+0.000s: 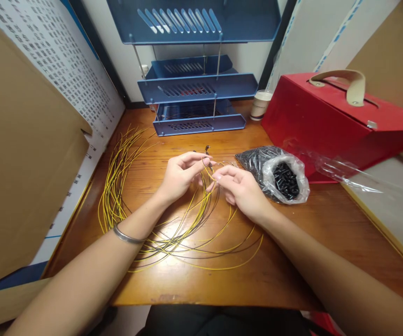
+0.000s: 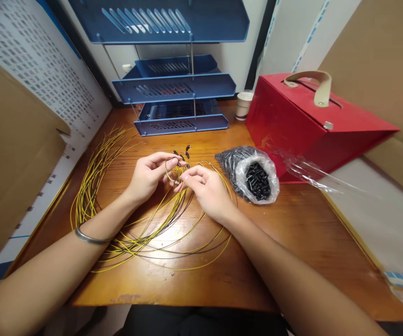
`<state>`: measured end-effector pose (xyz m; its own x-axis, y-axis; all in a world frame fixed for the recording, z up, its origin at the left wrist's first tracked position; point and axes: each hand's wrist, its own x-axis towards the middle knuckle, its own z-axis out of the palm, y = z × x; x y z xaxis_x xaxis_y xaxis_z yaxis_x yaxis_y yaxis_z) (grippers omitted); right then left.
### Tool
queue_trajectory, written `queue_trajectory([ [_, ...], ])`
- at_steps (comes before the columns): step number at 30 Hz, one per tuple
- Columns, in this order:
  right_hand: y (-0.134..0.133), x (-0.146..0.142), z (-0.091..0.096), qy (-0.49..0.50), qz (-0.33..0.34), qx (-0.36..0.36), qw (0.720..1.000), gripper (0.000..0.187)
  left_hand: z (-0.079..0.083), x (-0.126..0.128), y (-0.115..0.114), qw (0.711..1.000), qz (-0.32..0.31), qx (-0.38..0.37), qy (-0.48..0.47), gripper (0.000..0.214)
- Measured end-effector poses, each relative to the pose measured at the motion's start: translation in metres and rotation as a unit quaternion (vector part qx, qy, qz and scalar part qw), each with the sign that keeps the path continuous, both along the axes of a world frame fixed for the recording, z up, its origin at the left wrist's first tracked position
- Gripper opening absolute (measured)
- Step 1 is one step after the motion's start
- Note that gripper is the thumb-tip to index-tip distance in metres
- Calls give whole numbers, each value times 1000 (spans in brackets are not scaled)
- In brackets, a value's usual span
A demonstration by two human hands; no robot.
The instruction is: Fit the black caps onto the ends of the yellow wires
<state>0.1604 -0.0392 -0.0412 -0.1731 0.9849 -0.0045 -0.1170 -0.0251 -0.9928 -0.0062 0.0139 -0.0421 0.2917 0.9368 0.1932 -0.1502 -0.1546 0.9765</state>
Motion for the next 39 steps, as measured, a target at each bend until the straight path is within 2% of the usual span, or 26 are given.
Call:
queue_trajectory([
  [5, 0, -2, -1, 111, 30, -22, 993, 27, 1, 1, -1, 1000, -2, 4, -7, 35],
  [9, -3, -4, 1, 136, 42, -82, 986, 29, 2, 0, 0, 1000, 2, 5, 0, 36],
  [19, -1, 0, 6, 60, 5, -91, 994, 30, 1, -1, 1, 1000, -2, 4, 6, 37],
  [24, 0, 0, 6, 62, -16, -79, 995, 34, 2, -1, 0, 1000, -11, 4, -1, 36],
  [30, 2, 5, 9, 63, -24, -84, 994, 33, 1, -3, 0, 999, -32, 17, 36, 35],
  [39, 5, 7, 0, -12, -22, -31, 999, 33, 2, 0, 1, 1000, 11, 15, 5, 36],
])
